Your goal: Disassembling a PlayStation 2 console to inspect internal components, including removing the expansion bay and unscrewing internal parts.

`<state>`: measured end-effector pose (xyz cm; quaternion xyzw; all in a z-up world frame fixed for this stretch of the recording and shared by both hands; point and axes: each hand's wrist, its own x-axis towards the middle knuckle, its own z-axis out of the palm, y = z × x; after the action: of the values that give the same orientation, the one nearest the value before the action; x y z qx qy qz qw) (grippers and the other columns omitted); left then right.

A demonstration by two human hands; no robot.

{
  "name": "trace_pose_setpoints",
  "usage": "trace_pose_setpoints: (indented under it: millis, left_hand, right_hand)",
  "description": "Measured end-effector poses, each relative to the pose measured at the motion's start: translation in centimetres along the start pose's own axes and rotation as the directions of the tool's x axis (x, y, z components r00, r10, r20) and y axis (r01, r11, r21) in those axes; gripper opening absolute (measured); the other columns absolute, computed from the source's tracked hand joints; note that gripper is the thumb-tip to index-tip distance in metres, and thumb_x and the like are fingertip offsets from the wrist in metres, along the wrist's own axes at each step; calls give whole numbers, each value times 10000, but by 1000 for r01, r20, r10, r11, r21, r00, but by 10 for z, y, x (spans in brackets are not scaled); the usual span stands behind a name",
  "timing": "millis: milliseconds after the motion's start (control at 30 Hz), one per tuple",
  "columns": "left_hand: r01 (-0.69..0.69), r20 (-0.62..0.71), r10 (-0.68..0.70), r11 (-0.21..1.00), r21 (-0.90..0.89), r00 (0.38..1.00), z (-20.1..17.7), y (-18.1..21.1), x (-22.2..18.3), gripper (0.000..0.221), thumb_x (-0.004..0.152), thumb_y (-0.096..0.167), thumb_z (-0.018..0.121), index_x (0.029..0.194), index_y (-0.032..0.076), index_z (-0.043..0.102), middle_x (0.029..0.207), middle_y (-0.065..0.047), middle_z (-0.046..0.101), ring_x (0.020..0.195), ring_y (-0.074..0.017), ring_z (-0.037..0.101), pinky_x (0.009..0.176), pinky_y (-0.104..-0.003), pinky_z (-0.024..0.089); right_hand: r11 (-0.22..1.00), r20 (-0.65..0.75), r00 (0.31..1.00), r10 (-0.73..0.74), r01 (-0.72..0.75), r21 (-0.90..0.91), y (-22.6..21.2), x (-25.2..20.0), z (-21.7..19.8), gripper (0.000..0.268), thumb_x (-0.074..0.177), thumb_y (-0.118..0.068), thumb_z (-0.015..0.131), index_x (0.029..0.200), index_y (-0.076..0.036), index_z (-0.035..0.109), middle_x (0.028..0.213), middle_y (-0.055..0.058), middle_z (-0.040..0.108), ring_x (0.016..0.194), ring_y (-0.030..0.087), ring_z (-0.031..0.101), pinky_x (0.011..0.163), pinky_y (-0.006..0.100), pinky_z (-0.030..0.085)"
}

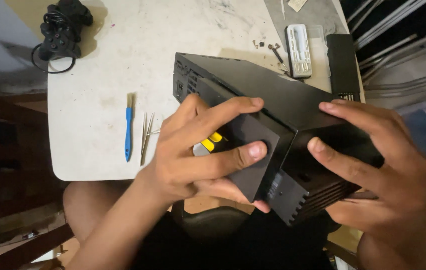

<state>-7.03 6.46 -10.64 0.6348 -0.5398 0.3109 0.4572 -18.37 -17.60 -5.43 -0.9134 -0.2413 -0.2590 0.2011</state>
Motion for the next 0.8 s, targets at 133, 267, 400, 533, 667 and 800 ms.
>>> trace_pose_setpoints:
  millis: [133, 267, 400, 533, 667, 800]
  left_hand:
    - [-2, -24, 1, 1000, -14, 1000, 1, -6, -7, 740, 745, 769, 864, 1128, 162, 688, 1269, -261, 688, 932, -251, 742, 725, -339, 449]
    - [37, 15, -37, 999, -15, 999, -6, -1, -4, 706, 773, 752, 758, 1140, 153, 692, 1285, -313, 659, 861, -278, 665, 727, -361, 419]
    - [43, 55, -42, 999, -15, 998, -11, 2, -1, 647, 817, 707, 727, 1133, 143, 694, 1281, -336, 656, 905, -321, 705, 715, -374, 397]
    - [41, 72, -39, 999, -17, 997, -14, -1, -13, 645, 847, 678, 745, 1183, 133, 670, 1322, -355, 629, 967, -366, 762, 743, -396, 402]
    - [61, 56, -65, 996, 60, 996, -5, -5, -26, 355, 1100, 349, 643, 1390, 187, 517, 1430, -343, 581, 1050, -387, 654, 834, -433, 403]
    - [-7, -105, 12, 999, 42, 994, 5, -12, -29, 179, 1098, 175, 584, 1258, 94, 579, 1286, -422, 623, 1066, -463, 796, 719, -410, 386]
  right_hand:
    - [1000, 23, 1000, -12, 13, -28, -8, 5, -3, 334, 794, 96, 591, 1091, 21, 724, 1298, 443, 613, 1179, 562, 659, 1032, 615, 549]
    - [999, 30, 999, 34, -34, -9, -10, 8, -1, 422, 747, 145, 612, 1130, 3, 717, 1310, 409, 620, 1203, 534, 644, 1044, 599, 541]
    - [998, 31, 998, 54, -54, -14, -17, 10, -2, 388, 791, 152, 689, 1143, -9, 710, 1314, 397, 628, 1225, 523, 642, 1072, 594, 539]
    - [999, 52, 998, 27, -24, -42, -16, 9, 1, 429, 738, 98, 582, 1140, 19, 711, 1328, 405, 617, 1229, 531, 646, 1043, 609, 481]
    - [994, 32, 999, -41, 44, -98, -4, 0, 11, 508, 850, -104, 809, 1301, -62, 579, 1397, 312, 637, 1289, 465, 667, 1057, 551, 486]
    - [976, 89, 990, -107, 122, -182, -2, 7, 11, 780, 853, -632, 894, 1370, -180, 526, 1405, 254, 662, 1252, 445, 689, 1017, 534, 484]
